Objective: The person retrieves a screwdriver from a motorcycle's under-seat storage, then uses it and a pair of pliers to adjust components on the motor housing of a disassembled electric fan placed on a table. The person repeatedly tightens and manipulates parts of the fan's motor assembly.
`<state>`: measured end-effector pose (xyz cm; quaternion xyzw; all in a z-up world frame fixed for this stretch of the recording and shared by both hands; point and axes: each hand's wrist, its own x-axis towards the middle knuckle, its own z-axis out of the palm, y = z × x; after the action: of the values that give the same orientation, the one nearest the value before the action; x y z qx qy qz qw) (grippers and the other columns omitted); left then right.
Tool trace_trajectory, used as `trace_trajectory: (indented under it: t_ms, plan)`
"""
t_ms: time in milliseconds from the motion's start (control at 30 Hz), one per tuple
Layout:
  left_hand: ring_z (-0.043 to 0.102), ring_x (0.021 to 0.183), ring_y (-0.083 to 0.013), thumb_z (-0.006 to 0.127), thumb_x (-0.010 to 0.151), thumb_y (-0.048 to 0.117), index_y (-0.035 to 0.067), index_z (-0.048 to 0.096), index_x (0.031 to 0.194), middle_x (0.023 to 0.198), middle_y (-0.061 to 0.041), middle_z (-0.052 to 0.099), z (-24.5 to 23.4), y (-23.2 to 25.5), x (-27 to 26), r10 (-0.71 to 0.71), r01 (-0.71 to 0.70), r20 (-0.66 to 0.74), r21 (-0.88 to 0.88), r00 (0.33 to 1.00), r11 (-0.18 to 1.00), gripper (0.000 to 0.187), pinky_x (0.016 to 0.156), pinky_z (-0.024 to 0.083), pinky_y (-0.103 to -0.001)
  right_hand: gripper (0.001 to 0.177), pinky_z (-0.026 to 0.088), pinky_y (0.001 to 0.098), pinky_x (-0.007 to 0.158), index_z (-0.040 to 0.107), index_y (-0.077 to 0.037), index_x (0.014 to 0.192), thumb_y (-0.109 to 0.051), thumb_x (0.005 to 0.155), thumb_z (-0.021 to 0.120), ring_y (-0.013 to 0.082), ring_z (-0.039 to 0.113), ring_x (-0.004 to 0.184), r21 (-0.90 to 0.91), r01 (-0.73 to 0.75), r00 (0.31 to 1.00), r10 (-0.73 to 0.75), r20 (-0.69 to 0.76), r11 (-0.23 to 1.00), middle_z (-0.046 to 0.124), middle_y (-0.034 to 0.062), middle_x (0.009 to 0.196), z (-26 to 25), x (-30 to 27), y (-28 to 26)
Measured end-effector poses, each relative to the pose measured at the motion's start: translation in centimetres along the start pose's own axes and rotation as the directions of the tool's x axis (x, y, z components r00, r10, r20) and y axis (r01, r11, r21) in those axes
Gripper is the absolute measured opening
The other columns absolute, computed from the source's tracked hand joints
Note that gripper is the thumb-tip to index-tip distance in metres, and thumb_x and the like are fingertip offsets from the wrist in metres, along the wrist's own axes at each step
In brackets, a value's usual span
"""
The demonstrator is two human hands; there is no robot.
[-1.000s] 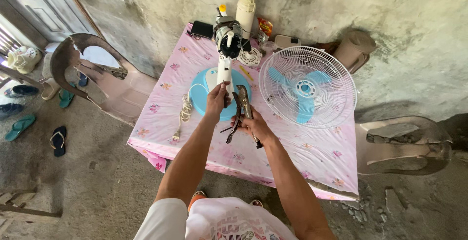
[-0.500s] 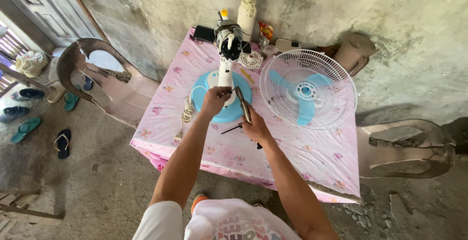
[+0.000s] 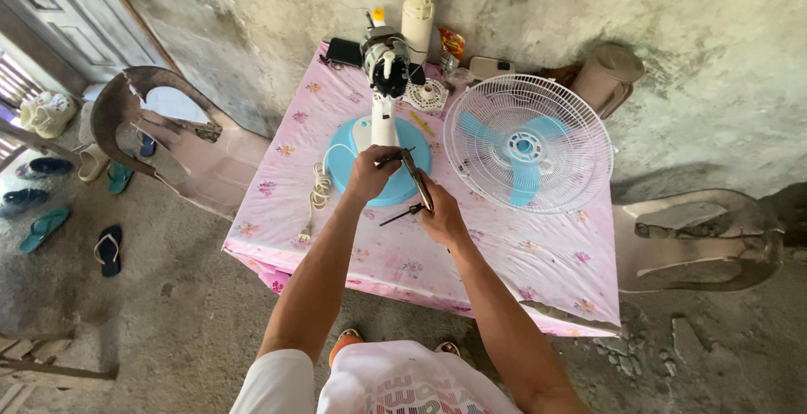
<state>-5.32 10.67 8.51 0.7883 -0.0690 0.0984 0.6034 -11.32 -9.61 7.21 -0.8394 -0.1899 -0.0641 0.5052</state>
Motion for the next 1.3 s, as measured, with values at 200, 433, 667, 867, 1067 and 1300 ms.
trace_trajectory:
  t_ms: [200, 433, 667, 867, 1067, 1300]
  plan:
    - [0.072, 0.101, -0.0193, 0.074, 0.088, 0.002, 0.002, 0.074, 0.115, 0.108, -0.010, 0.073, 0.6, -1.9, -0.1, 0.026, -0.025, 0.017, -0.084, 1.000, 0.996, 0.028, 0.090, 0.057, -0.032, 0.062, 0.052, 0.0411, 0.074, 0.047, -0.018, 0.153, -0.002, 0.094, 0.058, 0.0296, 0.066, 0.081, -0.086, -0.029, 0.999, 0.027, -0.019, 0.996, 0.065, 0.0153, 0.094, -0.4, -0.1, -0.1]
    - [0.073, 0.097, -0.0253, 0.069, 0.094, 0.005, 0.002, 0.073, 0.118, 0.105, -0.016, 0.074, 1.6, -3.8, 0.3, 0.009, -0.008, 0.020, -0.035, 1.000, 0.999, 0.025, 0.085, 0.058, -0.037, 0.057, 0.052, 0.0451, 0.077, 0.045, -0.017, 0.150, -0.009, 0.096, 0.061, 0.0344, 0.071, 0.088, -0.121, -0.202, 0.975, 0.210, 0.065, 0.972, 0.071, 0.0173, 0.097, -0.3, -0.1, 0.6]
    - [0.067, 0.091, -0.0437, 0.066, 0.093, 0.015, 0.001, 0.064, 0.110, 0.099, -0.022, 0.071, 3.2, -4.5, -1.1, 0.081, -0.020, -0.125, 0.426, 0.989, 0.905, 0.023, 0.078, 0.050, -0.051, 0.048, 0.054, 0.0477, 0.076, 0.048, -0.014, 0.142, -0.007, 0.095, 0.059, 0.0367, 0.072, 0.091, -0.317, -0.132, 0.983, 0.166, 0.082, 0.939, 0.074, 0.0151, 0.100, 0.3, 0.4, 1.6]
    - [0.069, 0.100, -0.0406, 0.071, 0.088, 0.029, 0.008, 0.074, 0.103, 0.101, -0.023, 0.074, 4.4, -6.1, -0.6, -0.285, 0.334, -0.183, 0.367, 0.941, 0.868, 0.027, 0.085, 0.054, -0.049, 0.050, 0.056, 0.0491, 0.071, 0.049, -0.016, 0.138, -0.004, 0.090, 0.054, 0.0370, 0.073, 0.083, -0.168, -0.284, 0.942, 0.307, 0.134, 0.944, 0.074, 0.0098, 0.106, 0.4, 0.3, 2.0]
    - [0.070, 0.107, -0.0399, 0.067, 0.088, 0.021, 0.007, 0.074, 0.109, 0.114, -0.020, 0.073, 3.8, -6.5, -0.6, -0.403, 0.412, -0.183, 0.677, 0.897, 0.610, 0.026, 0.089, 0.056, -0.048, 0.050, 0.052, 0.0527, 0.078, 0.049, -0.010, 0.136, -0.005, 0.088, 0.059, 0.0425, 0.069, 0.091, -0.438, -0.133, 0.959, 0.228, 0.170, 0.889, 0.072, 0.0183, 0.101, 1.0, 0.8, 4.7]
    - [0.071, 0.109, -0.0382, 0.064, 0.088, 0.014, 0.006, 0.072, 0.112, 0.116, -0.020, 0.073, 2.4, -8.7, -0.4, -0.514, 0.440, -0.097, 0.665, 0.852, 0.604, 0.027, 0.088, 0.057, -0.046, 0.053, 0.051, 0.0532, 0.079, 0.057, -0.004, 0.126, 0.001, 0.073, 0.061, 0.0453, 0.060, 0.096, -0.385, 0.043, 0.998, -0.024, 0.054, 0.922, 0.056, 0.0219, 0.109, 3.7, 0.8, 10.4]
